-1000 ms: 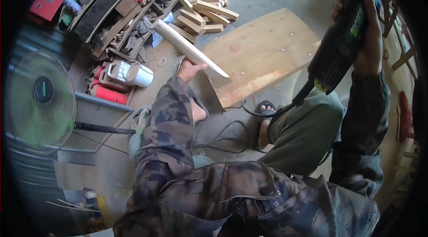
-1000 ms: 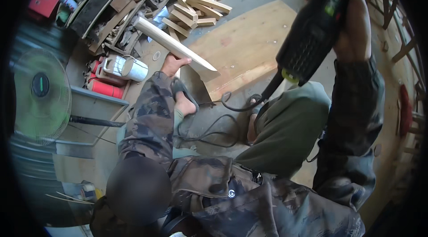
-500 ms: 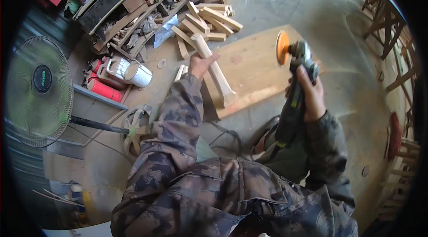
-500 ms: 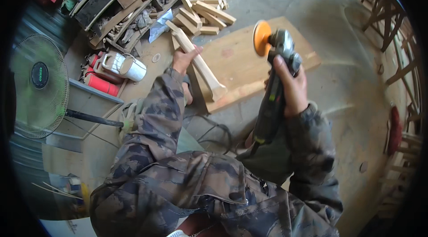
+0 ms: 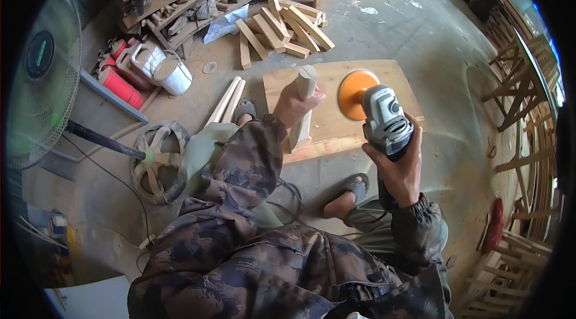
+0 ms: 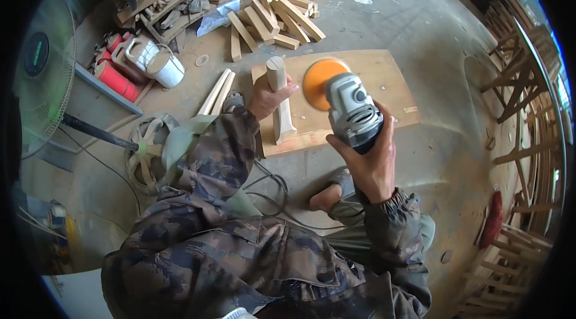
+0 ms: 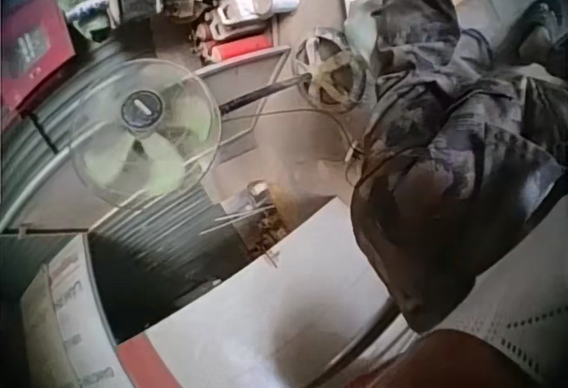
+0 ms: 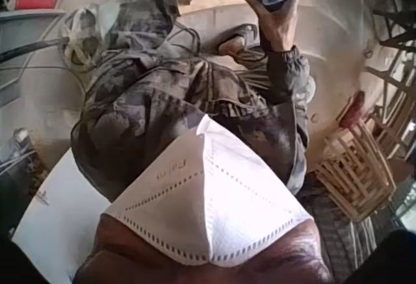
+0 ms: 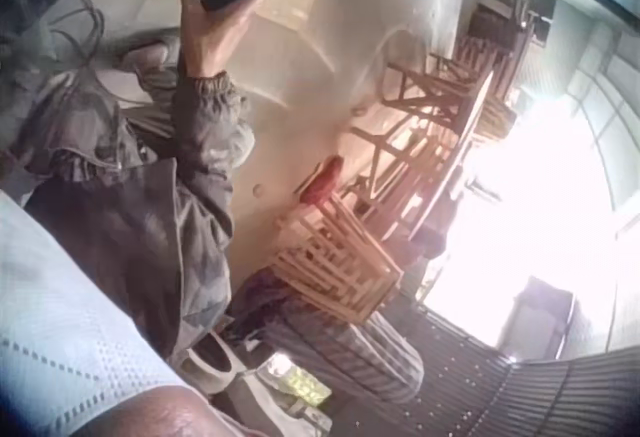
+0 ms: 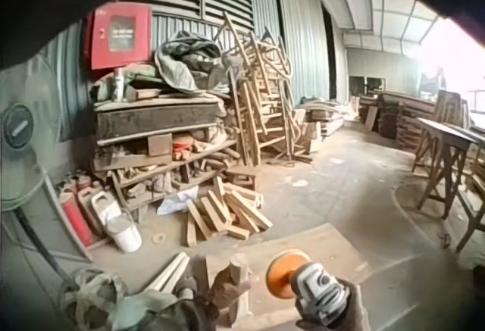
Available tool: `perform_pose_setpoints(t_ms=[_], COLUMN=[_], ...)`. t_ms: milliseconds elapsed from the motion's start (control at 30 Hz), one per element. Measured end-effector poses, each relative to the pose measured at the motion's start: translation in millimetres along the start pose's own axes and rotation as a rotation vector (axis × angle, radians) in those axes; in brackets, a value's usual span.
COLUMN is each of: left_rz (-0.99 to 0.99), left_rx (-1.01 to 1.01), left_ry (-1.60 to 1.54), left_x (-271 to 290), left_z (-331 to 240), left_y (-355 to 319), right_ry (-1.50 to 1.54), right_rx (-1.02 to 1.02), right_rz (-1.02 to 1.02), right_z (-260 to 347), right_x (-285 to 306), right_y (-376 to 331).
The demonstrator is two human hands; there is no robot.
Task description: Sand a curved wooden furniture component, likely a chair leg, using an angle grinder with a sanding disc and a finishing orbital sander.
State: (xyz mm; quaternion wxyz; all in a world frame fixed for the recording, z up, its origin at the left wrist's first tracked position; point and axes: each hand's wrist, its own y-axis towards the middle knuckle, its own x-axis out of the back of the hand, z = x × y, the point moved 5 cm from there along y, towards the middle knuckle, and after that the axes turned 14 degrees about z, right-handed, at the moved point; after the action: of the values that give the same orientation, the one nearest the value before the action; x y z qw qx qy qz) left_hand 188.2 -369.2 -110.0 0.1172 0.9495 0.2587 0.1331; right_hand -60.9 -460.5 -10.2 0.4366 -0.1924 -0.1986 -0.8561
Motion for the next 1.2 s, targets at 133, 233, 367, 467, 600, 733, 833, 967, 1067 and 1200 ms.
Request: perform_pose_setpoints(t_ms=[133, 233, 367, 467, 600, 733, 833, 967, 1067, 1200], left_rz=[-0.045, -0.076, -0.051, -0.011, 0.052, 0.082, 0.170, 0.311, 0.351, 0.250], left_rx=[-0.075, -0.168, -0.190, -0.286, -0.254, -0.234, -0.115, 0.149, 0.121, 0.150], left_ry=[0.118, 0.155, 0.166, 0.181, 0.031, 0.061, -0.013, 0.017, 0.074, 0.126], left_x=[-4, -5, -7, -5, -8, -8, 0, 10, 10, 23], left_z=[-6, -4, -3, -10, -13, -11, -27, -8, -11, -4], left_y=[-6, -8, -8, -11, -11, -8, -6, 1, 2, -7], right_ry=[-0.143, -0.160, -0.212, -0.189, -0.172, -0.216, -0.157, 0.029, 0.053, -0.008], right_rx=[0.076, 0.073, 0.078, 0.012, -0.014, 0.032, 0.070, 0.012, -0.029, -0.027], right_rz=[0.115, 0.167, 0.206, 0.247, 0.311, 0.293, 0.228, 0.088, 0.030, 0.036], right_z=[23, 27, 42, 51, 49, 38, 37, 21, 16, 24], right_x=[-9, -14, -22, -32, -33, -31, -25, -15, 1, -8], right_y=[7, 6, 10, 10, 12, 18, 26, 36, 29, 19])
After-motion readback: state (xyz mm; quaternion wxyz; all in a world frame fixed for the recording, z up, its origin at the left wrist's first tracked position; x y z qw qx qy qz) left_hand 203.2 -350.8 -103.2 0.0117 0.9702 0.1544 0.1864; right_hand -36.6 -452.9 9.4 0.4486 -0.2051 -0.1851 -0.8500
